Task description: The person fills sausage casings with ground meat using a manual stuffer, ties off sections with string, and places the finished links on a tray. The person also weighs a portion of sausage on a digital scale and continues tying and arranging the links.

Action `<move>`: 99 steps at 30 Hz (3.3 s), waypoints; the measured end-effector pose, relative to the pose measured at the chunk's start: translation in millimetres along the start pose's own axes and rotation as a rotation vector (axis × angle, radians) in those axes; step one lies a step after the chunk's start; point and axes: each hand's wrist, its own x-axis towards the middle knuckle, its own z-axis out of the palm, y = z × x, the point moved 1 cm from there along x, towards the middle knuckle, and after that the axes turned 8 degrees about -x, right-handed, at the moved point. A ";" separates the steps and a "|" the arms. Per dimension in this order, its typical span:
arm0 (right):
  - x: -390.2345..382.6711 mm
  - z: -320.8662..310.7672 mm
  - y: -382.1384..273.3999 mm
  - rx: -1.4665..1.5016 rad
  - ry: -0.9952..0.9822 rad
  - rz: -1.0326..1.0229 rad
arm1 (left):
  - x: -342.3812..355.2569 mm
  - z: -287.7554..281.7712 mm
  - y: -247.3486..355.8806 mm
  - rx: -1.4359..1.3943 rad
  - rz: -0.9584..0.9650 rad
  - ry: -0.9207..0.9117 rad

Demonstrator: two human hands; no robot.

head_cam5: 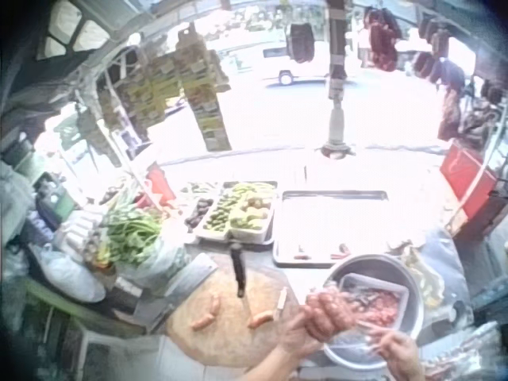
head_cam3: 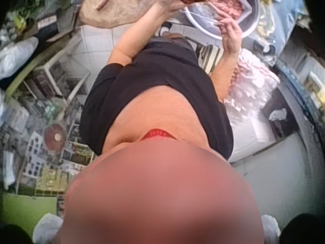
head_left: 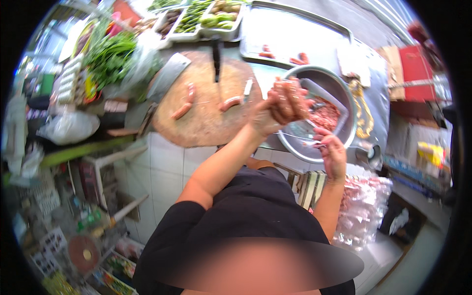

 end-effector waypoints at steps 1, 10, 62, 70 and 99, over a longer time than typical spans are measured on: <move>4.1 -4.7 3.8 0.119 0.134 0.062 | 2.0 4.4 -0.8 -0.003 -0.013 -0.046; 30.2 94.1 -30.9 0.048 0.264 -0.632 | 16.3 69.8 -36.7 0.317 0.226 -0.044; 66.2 90.6 -42.1 -0.060 -0.031 -0.226 | 38.4 63.8 -6.6 -0.006 0.114 0.065; 20.7 88.1 -48.5 -1.153 0.268 -0.571 | 39.8 47.4 12.1 -0.006 0.189 0.101; 78.6 46.2 -148.9 -1.128 -0.043 -0.110 | 31.5 -16.2 -26.0 1.043 -0.060 0.134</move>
